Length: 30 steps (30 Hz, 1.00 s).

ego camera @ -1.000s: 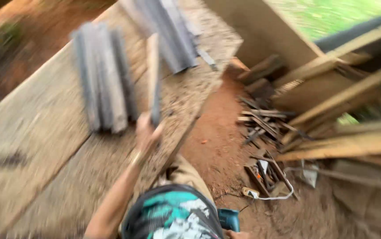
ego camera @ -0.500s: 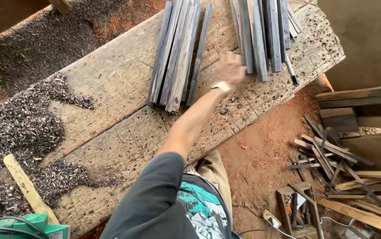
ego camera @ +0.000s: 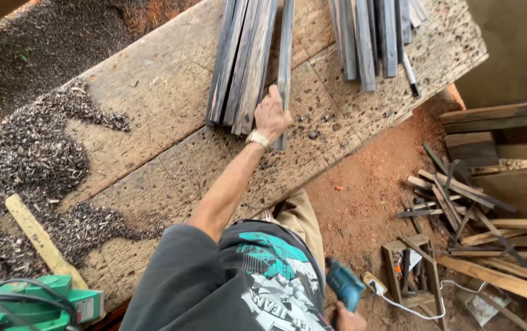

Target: Drilling holes into wooden slats at a workbench.

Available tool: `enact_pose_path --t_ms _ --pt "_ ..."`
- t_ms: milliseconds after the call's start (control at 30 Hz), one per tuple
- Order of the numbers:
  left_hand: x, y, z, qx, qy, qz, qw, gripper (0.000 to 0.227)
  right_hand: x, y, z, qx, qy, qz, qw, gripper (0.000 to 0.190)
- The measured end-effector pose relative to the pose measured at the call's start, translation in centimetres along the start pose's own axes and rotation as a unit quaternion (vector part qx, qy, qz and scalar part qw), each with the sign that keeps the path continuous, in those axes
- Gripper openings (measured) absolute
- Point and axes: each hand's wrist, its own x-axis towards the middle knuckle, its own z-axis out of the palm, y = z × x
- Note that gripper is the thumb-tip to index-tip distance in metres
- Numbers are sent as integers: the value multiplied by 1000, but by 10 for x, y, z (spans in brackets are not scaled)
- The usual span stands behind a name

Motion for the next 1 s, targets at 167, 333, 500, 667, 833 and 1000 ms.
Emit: enact_pose_path --t_ms 167,333,500,667,833,1000 --pt "-121 -14 -61 -290 -61 -104 949 81 -64 -131 -85 131 -2 9 991 33" --pt "-200 -76 -67 -478 -143 -164 851 76 -120 -193 -147 234 6 -38 972 25" --pt "-236 -135 -98 -596 -225 -188 747 59 -168 -232 -180 295 16 -143 945 17" --pt "-264 -181 -133 -500 -243 -172 813 49 -200 -261 -187 325 -14 -231 917 16" --pt "-295 -190 -191 -225 -171 -59 957 49 -212 -277 -176 270 -61 -221 935 16" --pt "-312 -215 -207 -186 -111 -12 976 52 -226 -298 -169 238 -87 -272 928 15"
